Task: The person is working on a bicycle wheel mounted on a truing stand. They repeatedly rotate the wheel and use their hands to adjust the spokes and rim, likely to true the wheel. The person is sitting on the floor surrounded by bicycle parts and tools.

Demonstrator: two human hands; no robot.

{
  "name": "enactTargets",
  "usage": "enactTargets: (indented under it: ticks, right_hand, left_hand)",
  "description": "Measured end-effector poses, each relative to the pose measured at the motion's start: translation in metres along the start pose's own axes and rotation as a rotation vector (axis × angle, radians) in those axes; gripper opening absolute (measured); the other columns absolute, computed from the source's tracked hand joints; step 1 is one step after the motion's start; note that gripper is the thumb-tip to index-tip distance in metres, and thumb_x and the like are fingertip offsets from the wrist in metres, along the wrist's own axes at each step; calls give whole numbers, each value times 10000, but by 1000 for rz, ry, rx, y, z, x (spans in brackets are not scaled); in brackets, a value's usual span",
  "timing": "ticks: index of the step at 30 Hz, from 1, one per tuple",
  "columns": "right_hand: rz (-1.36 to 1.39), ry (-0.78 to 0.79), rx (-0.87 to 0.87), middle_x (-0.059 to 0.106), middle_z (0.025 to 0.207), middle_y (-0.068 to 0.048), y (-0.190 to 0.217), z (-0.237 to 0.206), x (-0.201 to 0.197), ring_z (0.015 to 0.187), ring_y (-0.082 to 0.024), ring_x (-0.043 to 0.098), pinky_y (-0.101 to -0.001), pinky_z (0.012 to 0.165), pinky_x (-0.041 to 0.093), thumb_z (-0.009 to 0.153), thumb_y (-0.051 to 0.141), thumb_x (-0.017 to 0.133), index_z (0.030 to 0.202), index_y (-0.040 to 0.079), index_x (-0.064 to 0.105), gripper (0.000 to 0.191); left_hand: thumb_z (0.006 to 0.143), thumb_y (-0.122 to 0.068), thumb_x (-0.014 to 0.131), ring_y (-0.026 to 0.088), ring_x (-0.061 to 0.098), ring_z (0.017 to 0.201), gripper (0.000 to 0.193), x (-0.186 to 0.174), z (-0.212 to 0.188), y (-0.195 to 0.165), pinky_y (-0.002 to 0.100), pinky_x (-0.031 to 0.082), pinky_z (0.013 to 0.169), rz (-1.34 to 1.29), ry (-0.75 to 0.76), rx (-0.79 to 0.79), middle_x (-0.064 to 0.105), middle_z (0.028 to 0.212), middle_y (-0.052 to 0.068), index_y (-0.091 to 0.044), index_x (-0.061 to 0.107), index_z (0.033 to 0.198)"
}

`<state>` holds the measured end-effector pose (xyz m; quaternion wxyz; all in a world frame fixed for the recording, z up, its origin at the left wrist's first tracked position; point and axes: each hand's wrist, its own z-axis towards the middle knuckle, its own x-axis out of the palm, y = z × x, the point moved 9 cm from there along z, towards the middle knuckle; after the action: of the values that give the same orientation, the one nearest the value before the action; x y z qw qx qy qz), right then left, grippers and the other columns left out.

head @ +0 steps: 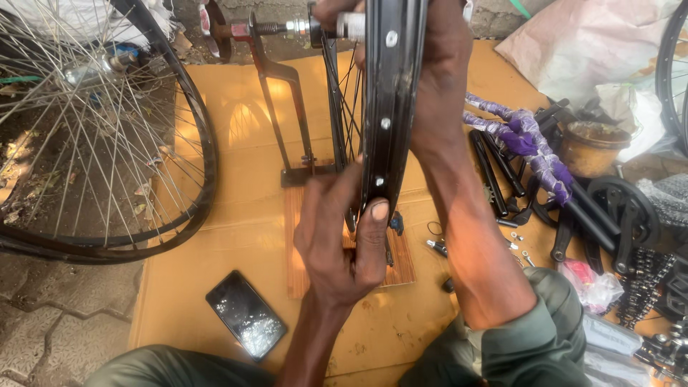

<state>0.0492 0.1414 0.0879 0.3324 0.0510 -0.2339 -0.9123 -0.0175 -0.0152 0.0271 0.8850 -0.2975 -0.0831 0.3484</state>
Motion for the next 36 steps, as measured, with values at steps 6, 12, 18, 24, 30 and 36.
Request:
enactTargets:
  ticks: [6,12,18,24,30,36]
  right_hand:
    - [19,-176,119,716,1097,-121,-11,-10,-26,926,-152,663,-284,815,534,1139,-33,702,1202,-13,642,89]
    - [132,-198,126,640,1181,57,18,-25,-11,929,-73,650,-245,824,536,970,113,764,1216,151,579,309]
    - [-12,-31,228,619,900,27,-18,-26,-16,831,-49,529,-236,750,418,1128,177,656,1088,42,694,145]
    - [134,-46,294,609,874,30,-26,-25,-16,783,-51,527,-225,703,413,1163,179,609,1069,53,691,177]
    - [58,-89,326,658,933,9,-1,-7,-6,820,-78,622,-262,735,557,993,87,678,1082,55,658,96]
    - [-429,-246,-33,644,915,-34,32,-18,-13,790,-111,571,-233,744,496,1130,23,717,1018,23,590,171]
  left_hand:
    - [1071,-95,688,100,604,710,276,-1,13,1,228,469,589,-21,-9,-16,636,932,63,18,664,1321]
    - [1036,-182,753,152,571,1024,390,-2,44,-5,283,494,858,-42,-51,25,590,1175,92,-35,625,1374]
    - [1120,-156,718,123,452,1389,416,2,63,-4,277,411,1180,-87,-29,68,474,1473,35,-92,528,1484]
    - [1139,-139,745,114,539,1233,367,3,61,-1,243,501,1057,-244,-47,-38,431,1471,13,-110,560,1454]
    - [1071,-170,759,131,557,1156,407,3,60,0,249,498,996,-257,-130,-81,517,1420,35,-88,570,1422]
    - [1145,-129,745,97,513,1306,320,8,58,0,233,466,1118,-358,-114,-11,515,1416,-2,-114,589,1424]
